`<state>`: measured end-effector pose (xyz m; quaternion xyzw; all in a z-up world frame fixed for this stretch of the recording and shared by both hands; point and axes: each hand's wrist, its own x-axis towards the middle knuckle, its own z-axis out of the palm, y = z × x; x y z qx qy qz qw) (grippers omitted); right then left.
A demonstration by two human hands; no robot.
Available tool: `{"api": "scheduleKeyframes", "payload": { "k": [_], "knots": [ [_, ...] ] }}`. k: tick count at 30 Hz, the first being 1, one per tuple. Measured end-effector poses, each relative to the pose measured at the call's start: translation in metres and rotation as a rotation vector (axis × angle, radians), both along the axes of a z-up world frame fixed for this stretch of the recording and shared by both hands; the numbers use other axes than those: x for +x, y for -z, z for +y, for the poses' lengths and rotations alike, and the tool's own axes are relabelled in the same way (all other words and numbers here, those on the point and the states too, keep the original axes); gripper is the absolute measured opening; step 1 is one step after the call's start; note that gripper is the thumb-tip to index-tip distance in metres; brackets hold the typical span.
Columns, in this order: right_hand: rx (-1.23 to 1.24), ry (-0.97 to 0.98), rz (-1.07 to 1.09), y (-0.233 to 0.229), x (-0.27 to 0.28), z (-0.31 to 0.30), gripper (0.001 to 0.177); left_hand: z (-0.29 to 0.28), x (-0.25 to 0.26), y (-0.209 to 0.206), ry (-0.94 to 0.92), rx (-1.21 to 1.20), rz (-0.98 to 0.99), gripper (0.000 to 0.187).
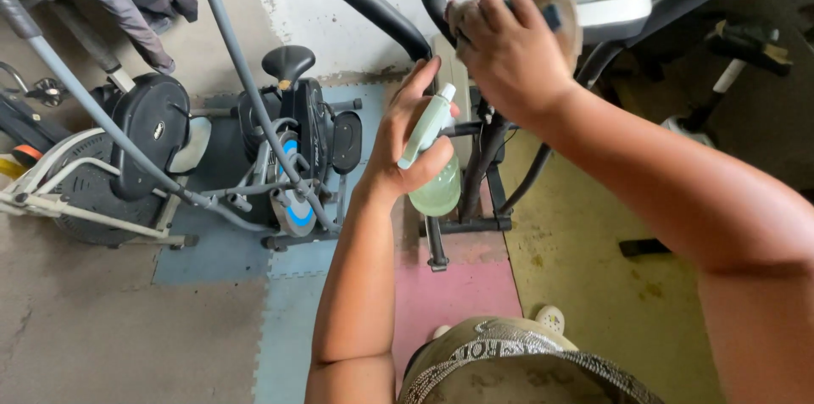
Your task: Cleaning and sanitizing elliptical machines in a gym using a spray bottle and a rag.
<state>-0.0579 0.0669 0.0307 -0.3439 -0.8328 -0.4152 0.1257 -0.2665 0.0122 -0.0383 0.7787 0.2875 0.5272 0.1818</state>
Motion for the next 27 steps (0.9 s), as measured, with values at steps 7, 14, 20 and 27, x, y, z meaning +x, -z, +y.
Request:
{"api": "scheduleKeyframes", "payload": {
  "k": [7, 14, 20, 27],
  "knots": [
    [-0.286, 0.699, -0.707, 0.007, -0.086, 0.037, 0.051, 0.013, -0.004, -0.006, 0.013, -0.084, -0.021, 0.031],
    [0.058, 0.319, -0.308, 0.03, -0.023, 0.028, 0.069, 0.027, 0.005, -0.02, 0.136, -0.137, -0.034, 0.035],
    [0.092, -0.176, -0.072, -0.013, 0.094, -0.022, 0.054, 0.033, 0.022, -0.01, 0.184, -0.057, -0.015, 0.03],
    [-0.044, -0.125, 0.95, 0.139, 0.172, 0.01, 0.063, 0.033, 0.027, -0.004, 0.23, -0.101, 0.025, 0.029]
  ]
}}
